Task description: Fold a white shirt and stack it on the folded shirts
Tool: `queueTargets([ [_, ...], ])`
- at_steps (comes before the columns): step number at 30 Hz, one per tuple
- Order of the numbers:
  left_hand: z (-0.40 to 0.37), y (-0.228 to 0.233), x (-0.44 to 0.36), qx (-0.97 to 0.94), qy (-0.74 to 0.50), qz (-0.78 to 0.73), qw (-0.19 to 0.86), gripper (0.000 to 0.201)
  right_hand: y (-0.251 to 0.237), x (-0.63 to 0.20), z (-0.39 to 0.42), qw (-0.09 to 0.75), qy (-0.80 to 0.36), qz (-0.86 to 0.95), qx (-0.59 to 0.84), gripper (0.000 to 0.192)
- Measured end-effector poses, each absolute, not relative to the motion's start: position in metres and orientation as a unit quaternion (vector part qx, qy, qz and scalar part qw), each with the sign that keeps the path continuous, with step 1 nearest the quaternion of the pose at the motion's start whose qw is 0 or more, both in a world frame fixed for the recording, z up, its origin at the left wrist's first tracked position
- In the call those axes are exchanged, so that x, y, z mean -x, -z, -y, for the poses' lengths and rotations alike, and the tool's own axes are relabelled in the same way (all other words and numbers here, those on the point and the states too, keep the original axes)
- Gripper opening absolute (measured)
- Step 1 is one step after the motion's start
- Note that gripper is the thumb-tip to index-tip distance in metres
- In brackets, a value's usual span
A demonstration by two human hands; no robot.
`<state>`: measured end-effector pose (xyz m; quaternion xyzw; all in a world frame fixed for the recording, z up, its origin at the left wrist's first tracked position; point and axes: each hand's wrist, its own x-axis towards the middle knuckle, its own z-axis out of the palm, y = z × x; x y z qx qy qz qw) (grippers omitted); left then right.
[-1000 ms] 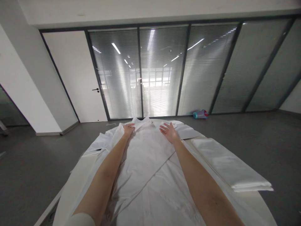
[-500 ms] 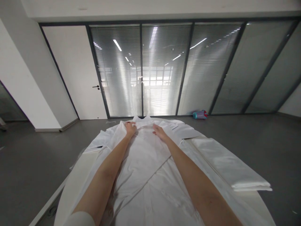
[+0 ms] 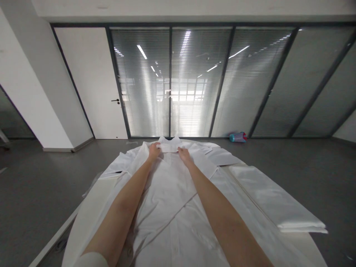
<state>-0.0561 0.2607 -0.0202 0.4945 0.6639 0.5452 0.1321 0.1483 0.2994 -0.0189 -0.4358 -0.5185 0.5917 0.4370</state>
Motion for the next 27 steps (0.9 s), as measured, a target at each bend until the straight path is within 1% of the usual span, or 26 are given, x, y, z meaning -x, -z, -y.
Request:
queueTargets([
  [2, -0.256, 0.023, 0.053, -0.507, -0.533, -0.668, 0.110, 0.029, 0.022, -0.148, -0.296, 0.431, -0.548, 0.546, 0.464, 0.011],
  [4, -0.250, 0.024, 0.048, -0.516, -0.526, -0.669, 0.094, 0.032, 0.023, -0.148, -0.291, 0.427, -0.510, 0.571, 0.482, 0.005],
  [7, -0.243, 0.023, 0.040, -0.527, -0.527, -0.662, 0.083, 0.034, 0.025, -0.147, -0.281, 0.438, -0.477, 0.592, 0.480, 0.006],
  [9, -0.241, 0.021, 0.034, -0.537, -0.529, -0.650, 0.100, 0.029, 0.025, -0.145, -0.275, 0.455, -0.470, 0.593, 0.470, 0.008],
  [11, -0.242, 0.021, 0.028, -0.546, -0.531, -0.634, 0.138, 0.020, 0.024, -0.142, -0.271, 0.472, -0.481, 0.586, 0.450, 0.009],
  [14, -0.247, 0.021, 0.023, -0.533, -0.548, -0.610, 0.211, 0.014, 0.019, -0.133, -0.272, 0.486, -0.533, 0.554, 0.415, 0.009],
  [18, -0.257, 0.017, 0.034, -0.439, -0.603, -0.590, 0.308, 0.006, 0.014, -0.130, -0.281, 0.493, -0.630, 0.454, 0.394, 0.033],
  [21, -0.261, 0.009, 0.048, -0.342, -0.649, -0.563, 0.381, 0.019, 0.015, -0.138, -0.287, 0.508, -0.675, 0.369, 0.387, 0.043],
  [24, -0.259, 0.001, 0.052, -0.268, -0.680, -0.509, 0.454, 0.031, 0.015, -0.145, -0.288, 0.526, -0.701, 0.310, 0.369, 0.047],
  [27, -0.257, -0.002, 0.039, -0.226, -0.686, -0.439, 0.533, 0.042, 0.011, -0.146, -0.285, 0.535, -0.722, 0.287, 0.332, 0.049],
])
